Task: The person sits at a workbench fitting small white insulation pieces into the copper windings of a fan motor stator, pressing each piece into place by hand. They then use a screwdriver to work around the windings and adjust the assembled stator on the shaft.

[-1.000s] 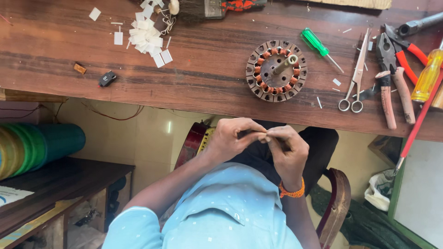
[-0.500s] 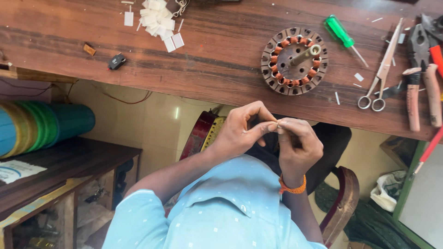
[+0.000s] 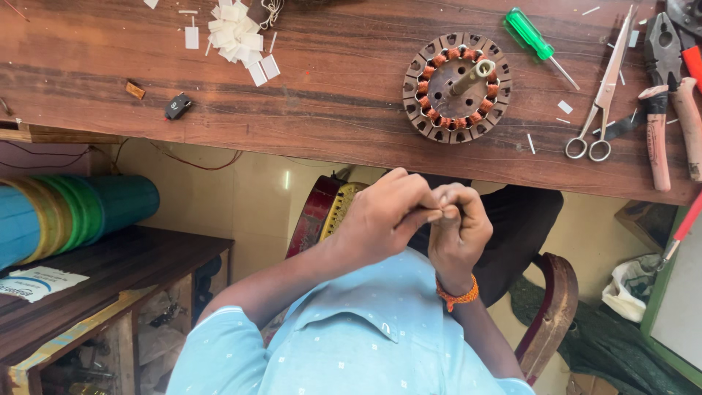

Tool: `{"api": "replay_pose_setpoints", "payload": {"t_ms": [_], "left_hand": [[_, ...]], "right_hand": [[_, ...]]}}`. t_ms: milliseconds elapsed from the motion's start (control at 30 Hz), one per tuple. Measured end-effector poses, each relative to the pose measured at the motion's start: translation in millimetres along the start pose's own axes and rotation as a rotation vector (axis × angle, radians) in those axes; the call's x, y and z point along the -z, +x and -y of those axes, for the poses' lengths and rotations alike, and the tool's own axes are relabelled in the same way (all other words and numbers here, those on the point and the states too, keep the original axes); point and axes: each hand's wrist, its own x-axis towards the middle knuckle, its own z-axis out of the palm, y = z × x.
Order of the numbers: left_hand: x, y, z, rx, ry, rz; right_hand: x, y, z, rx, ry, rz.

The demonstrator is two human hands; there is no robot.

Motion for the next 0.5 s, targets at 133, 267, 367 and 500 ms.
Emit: {"api": "replay_pose_setpoints", "payload": {"t_ms": [133,267,367,500], "left_hand": [[14,9,3,0.139,-0.457,0.162],[12,10,6,0.063,-0.197,0.032],[1,11,9,0.033,0.071,-0.151],[-1,13,16,0.004,0.047,-0.163]], "right_hand": [[2,2,-4,0.209,0.045,0.089],[7,8,0,0.112,-0.061,0.094],[7,16,2,-0.020,0.010,0.052],[12,19,8,-0.079,0.184,-0.022]]}}
